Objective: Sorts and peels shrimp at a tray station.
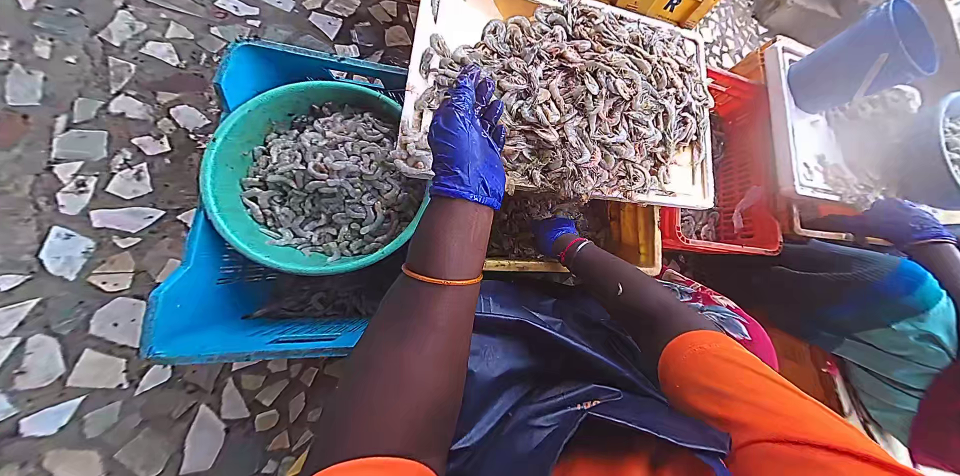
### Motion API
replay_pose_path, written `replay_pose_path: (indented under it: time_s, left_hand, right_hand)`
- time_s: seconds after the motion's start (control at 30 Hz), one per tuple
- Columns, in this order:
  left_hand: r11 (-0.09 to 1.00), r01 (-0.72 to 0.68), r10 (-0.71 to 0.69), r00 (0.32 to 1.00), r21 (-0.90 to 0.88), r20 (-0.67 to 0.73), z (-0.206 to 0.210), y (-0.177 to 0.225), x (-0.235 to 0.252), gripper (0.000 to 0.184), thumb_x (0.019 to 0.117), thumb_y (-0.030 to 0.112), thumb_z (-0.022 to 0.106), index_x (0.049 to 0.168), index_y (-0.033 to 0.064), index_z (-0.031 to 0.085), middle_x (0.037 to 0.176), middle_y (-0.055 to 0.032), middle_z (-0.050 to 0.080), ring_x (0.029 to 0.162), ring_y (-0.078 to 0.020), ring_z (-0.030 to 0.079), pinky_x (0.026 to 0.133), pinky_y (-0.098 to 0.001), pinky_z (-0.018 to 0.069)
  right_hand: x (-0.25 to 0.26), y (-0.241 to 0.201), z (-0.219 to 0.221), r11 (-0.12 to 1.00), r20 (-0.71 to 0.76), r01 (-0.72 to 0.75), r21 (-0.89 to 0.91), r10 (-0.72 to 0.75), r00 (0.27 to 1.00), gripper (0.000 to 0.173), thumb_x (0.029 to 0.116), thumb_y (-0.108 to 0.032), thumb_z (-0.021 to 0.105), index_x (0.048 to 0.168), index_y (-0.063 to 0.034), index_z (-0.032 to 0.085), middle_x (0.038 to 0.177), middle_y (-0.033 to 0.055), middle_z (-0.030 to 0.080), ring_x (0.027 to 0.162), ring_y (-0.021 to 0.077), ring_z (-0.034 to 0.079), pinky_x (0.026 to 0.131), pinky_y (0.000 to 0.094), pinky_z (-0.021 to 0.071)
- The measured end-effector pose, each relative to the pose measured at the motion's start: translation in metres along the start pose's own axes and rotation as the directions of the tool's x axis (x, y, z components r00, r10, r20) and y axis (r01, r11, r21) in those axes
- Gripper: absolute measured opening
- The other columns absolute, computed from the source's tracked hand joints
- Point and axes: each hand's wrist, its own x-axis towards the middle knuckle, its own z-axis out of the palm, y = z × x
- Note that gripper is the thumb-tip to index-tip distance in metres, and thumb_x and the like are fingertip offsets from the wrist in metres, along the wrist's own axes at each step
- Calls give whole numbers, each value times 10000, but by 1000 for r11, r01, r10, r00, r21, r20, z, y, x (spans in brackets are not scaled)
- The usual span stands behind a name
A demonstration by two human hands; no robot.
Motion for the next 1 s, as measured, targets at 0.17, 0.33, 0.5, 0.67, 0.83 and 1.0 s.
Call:
replay_pose_path:
  time_s: [0.17,0.33,0.5,0.67,0.83,1.0]
  left_hand:
    - [990,7,-22,994,137,105,5,-6,3,351,1109,305,439,1396,169,587,1283,-20,671,1121,-143,639,906,-340,514]
    - [602,-492,17,795,629,606,6,-28,-9,317,1043,131,552,1350,107,627,1363,-46,648,1266,-97,594,1101,-321,466]
    - [-118,-724,-335,673,679,660,21,-52,-40,488,942,251,709,1413,347,626,1422,-85,618,1371,-380,501,1136,-777,151]
    - [-207,-808,84,547,551,833,21,-85,-45,376,936,164,648,1269,312,741,1120,-83,753,1096,-316,689,1141,-724,209]
    - [-441,-776,191,409,451,892,24,-109,-48,360,996,193,581,1319,300,697,1209,-25,727,1234,-317,624,1109,-789,180]
    - [-516,-737,134,434,437,891,33,-119,-54,372,957,107,598,1291,229,706,1132,-124,729,1180,-383,643,1111,-793,184]
  right_hand:
    - [-25,10,-12,1000,-11,20,-13,-20,1000,387,986,-295,564,1308,-99,656,1286,223,658,1203,451,611,901,708,473]
    - [-103,56,-54,974,-167,224,15,-219,961,429,1032,-193,530,1460,-184,528,1185,164,703,1073,390,682,876,633,530]
    - [-193,88,-80,785,-581,405,469,-72,811,256,1064,-331,556,1259,-201,660,963,69,722,802,225,692,700,488,573]
    - [-205,90,-67,614,-640,460,641,97,762,363,1067,-465,512,1117,-159,699,767,58,679,594,185,624,528,403,526]
    - [-186,108,-101,778,-564,428,460,-116,818,353,1093,-348,449,1108,-128,724,985,75,709,959,223,670,867,513,509]
    - [-206,114,-99,762,-599,441,474,-88,796,327,1089,-282,487,1024,-63,721,884,117,675,837,253,651,758,506,502]
